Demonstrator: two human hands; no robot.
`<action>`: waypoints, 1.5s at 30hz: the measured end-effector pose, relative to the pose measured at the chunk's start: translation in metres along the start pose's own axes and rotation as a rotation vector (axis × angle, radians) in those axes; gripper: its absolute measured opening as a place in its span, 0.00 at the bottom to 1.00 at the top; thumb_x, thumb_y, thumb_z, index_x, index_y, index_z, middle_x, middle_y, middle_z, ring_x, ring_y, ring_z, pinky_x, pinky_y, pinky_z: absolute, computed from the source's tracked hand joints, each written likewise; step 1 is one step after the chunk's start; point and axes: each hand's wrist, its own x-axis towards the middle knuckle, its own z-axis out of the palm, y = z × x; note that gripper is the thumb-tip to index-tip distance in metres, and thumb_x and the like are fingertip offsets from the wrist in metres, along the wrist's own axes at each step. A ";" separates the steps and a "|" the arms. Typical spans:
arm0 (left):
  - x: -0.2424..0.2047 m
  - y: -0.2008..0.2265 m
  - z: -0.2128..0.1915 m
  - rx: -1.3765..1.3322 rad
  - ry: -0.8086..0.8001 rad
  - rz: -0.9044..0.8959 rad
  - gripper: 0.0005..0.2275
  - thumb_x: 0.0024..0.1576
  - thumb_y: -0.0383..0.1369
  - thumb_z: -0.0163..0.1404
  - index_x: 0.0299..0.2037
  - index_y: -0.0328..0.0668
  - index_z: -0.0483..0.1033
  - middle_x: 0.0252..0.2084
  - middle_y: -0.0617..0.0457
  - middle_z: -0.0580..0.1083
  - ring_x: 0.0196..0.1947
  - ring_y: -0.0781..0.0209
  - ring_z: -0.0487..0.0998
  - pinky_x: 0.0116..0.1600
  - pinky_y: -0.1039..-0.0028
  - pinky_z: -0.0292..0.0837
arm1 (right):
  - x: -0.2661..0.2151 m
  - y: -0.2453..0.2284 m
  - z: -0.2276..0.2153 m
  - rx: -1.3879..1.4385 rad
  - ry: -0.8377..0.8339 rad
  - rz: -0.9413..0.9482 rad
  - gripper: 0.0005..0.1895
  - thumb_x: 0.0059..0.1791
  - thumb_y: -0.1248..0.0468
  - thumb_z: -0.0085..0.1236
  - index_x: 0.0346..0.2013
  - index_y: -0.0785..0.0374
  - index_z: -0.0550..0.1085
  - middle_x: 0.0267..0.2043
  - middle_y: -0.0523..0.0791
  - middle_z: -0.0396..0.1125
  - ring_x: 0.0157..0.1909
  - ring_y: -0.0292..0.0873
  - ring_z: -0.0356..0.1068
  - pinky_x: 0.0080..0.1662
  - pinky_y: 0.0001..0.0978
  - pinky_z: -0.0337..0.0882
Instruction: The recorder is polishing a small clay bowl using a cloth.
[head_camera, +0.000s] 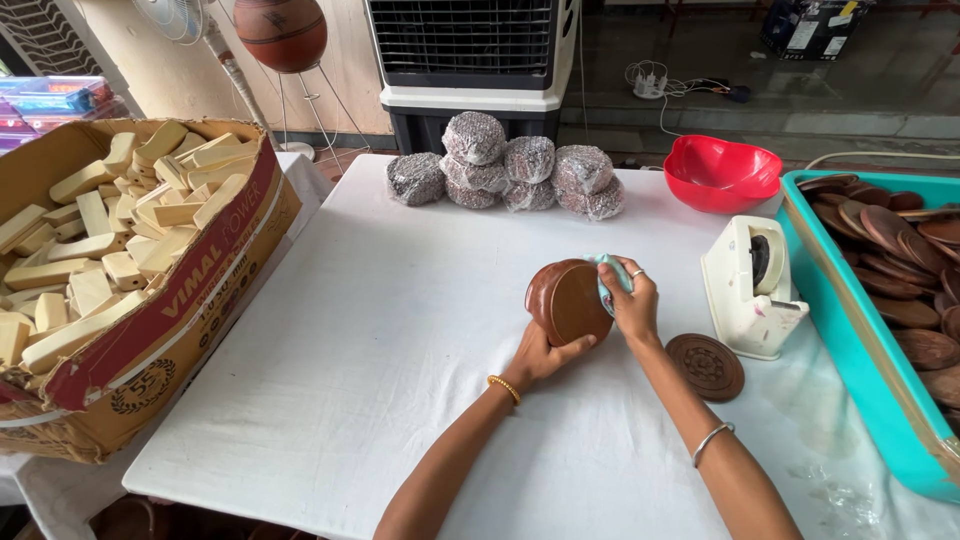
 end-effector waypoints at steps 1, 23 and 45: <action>0.000 -0.007 0.000 0.000 0.003 -0.001 0.24 0.52 0.43 0.59 0.55 0.34 0.74 0.50 0.42 0.78 0.51 0.51 0.80 0.54 0.61 0.75 | -0.004 -0.011 -0.001 0.000 -0.003 0.000 0.23 0.52 0.46 0.61 0.49 0.62 0.78 0.35 0.40 0.72 0.35 0.32 0.67 0.38 0.25 0.67; -0.001 -0.021 0.013 0.569 -0.122 0.146 0.13 0.55 0.38 0.57 0.24 0.38 0.73 0.22 0.44 0.74 0.22 0.46 0.75 0.34 0.60 0.72 | 0.008 -0.051 -0.012 -0.294 -0.386 -0.151 0.15 0.53 0.52 0.53 0.45 0.55 0.80 0.46 0.45 0.77 0.44 0.42 0.75 0.48 0.36 0.73; -0.017 -0.049 0.040 0.788 0.136 0.332 0.28 0.54 0.39 0.57 0.66 0.44 0.67 0.66 0.39 0.69 0.64 0.39 0.68 0.60 0.57 0.67 | -0.091 -0.094 0.049 -1.080 -0.102 -0.570 0.32 0.45 0.44 0.62 0.61 0.51 0.73 0.73 0.56 0.54 0.74 0.61 0.46 0.63 0.78 0.47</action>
